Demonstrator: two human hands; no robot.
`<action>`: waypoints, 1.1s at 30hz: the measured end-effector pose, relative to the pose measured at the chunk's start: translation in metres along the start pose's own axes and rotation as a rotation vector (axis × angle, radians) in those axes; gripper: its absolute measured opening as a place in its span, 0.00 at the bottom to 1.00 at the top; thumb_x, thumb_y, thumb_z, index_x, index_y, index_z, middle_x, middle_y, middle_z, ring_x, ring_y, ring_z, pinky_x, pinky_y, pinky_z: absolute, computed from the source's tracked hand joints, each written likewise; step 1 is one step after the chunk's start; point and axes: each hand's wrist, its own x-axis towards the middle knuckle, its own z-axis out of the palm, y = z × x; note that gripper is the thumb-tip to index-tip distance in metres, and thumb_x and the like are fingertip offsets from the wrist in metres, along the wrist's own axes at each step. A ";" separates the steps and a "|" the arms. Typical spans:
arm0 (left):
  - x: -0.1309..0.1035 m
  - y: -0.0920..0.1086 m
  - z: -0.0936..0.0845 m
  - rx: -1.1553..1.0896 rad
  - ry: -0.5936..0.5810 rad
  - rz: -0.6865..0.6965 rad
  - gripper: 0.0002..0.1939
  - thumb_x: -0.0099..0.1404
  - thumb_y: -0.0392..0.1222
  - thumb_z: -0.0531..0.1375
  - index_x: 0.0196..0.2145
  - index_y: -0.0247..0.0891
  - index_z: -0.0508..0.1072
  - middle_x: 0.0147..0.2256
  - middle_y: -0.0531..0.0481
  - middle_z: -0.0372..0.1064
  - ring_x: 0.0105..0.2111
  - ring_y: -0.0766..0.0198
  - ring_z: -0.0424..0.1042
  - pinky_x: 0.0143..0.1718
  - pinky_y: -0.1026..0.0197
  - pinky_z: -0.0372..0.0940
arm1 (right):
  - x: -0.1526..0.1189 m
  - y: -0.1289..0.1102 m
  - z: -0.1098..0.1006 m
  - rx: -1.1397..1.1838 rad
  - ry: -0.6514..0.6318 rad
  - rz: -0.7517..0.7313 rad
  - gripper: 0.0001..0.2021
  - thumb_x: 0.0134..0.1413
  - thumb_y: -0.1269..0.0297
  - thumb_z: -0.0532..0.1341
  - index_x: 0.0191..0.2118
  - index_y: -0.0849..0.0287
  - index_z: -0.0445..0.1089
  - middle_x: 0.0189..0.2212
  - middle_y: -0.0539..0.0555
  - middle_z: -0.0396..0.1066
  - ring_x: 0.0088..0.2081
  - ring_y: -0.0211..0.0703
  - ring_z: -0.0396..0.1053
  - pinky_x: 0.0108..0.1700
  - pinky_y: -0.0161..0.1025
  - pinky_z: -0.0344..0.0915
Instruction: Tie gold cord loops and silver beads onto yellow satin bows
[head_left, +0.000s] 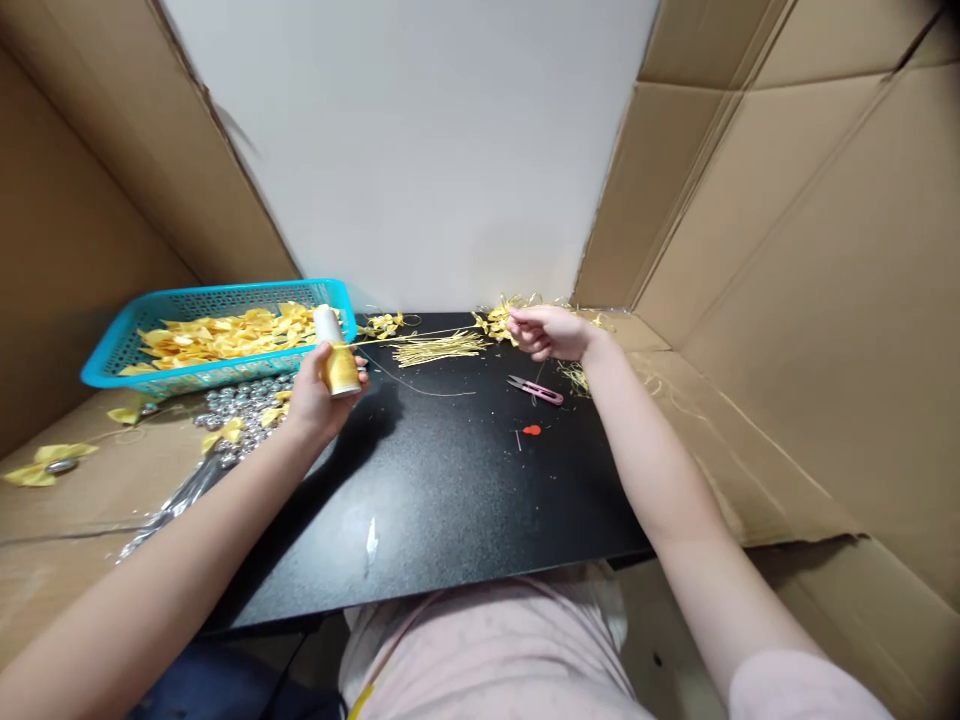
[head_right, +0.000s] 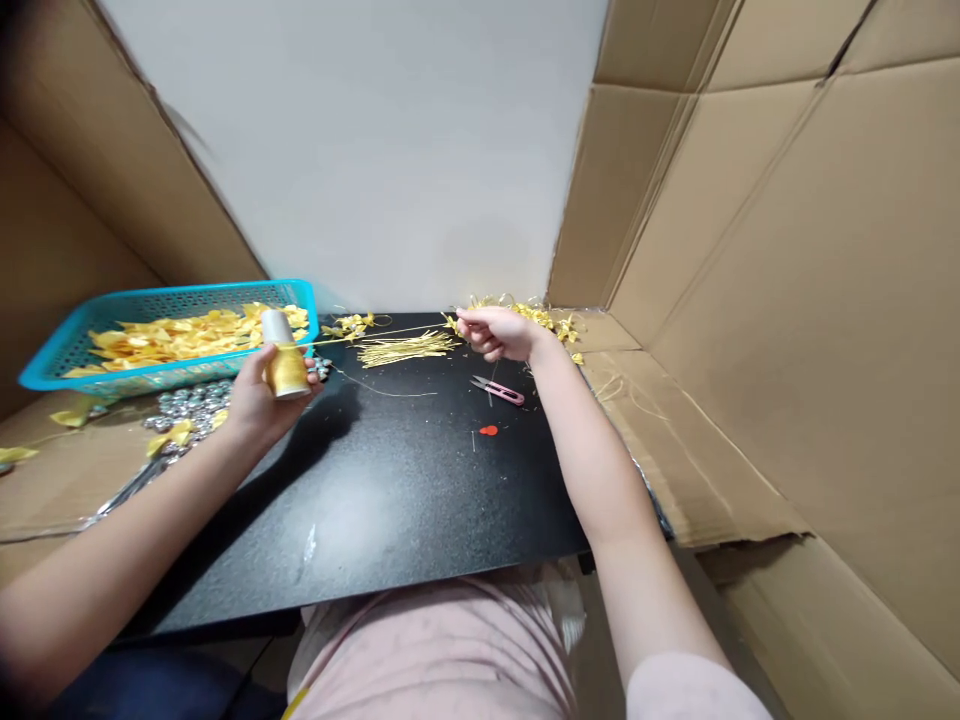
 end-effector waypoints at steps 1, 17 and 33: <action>0.001 -0.002 0.000 0.026 0.021 0.031 0.12 0.55 0.47 0.62 0.33 0.38 0.67 0.23 0.53 0.67 0.23 0.66 0.67 0.25 0.65 0.62 | -0.003 0.000 -0.004 -0.033 0.030 0.004 0.18 0.67 0.60 0.48 0.24 0.58 0.57 0.17 0.41 0.38 0.18 0.30 0.33 0.18 0.30 0.34; -0.006 -0.027 -0.005 0.627 -0.171 0.203 0.13 0.49 0.43 0.64 0.35 0.38 0.72 0.32 0.49 0.75 0.37 0.55 0.71 0.38 0.61 0.63 | -0.055 -0.021 -0.029 -0.494 0.309 -0.131 0.11 0.57 0.60 0.61 0.27 0.61 0.68 0.16 0.44 0.49 0.18 0.29 0.46 0.20 0.33 0.44; -0.024 -0.001 0.009 0.746 0.205 0.882 0.28 0.47 0.43 0.64 0.45 0.41 0.59 0.51 0.43 0.56 0.52 0.51 0.60 0.53 0.50 0.56 | -0.084 -0.039 -0.008 -0.529 0.219 -0.280 0.12 0.60 0.62 0.59 0.26 0.61 0.66 0.16 0.44 0.52 0.18 0.28 0.46 0.20 0.32 0.43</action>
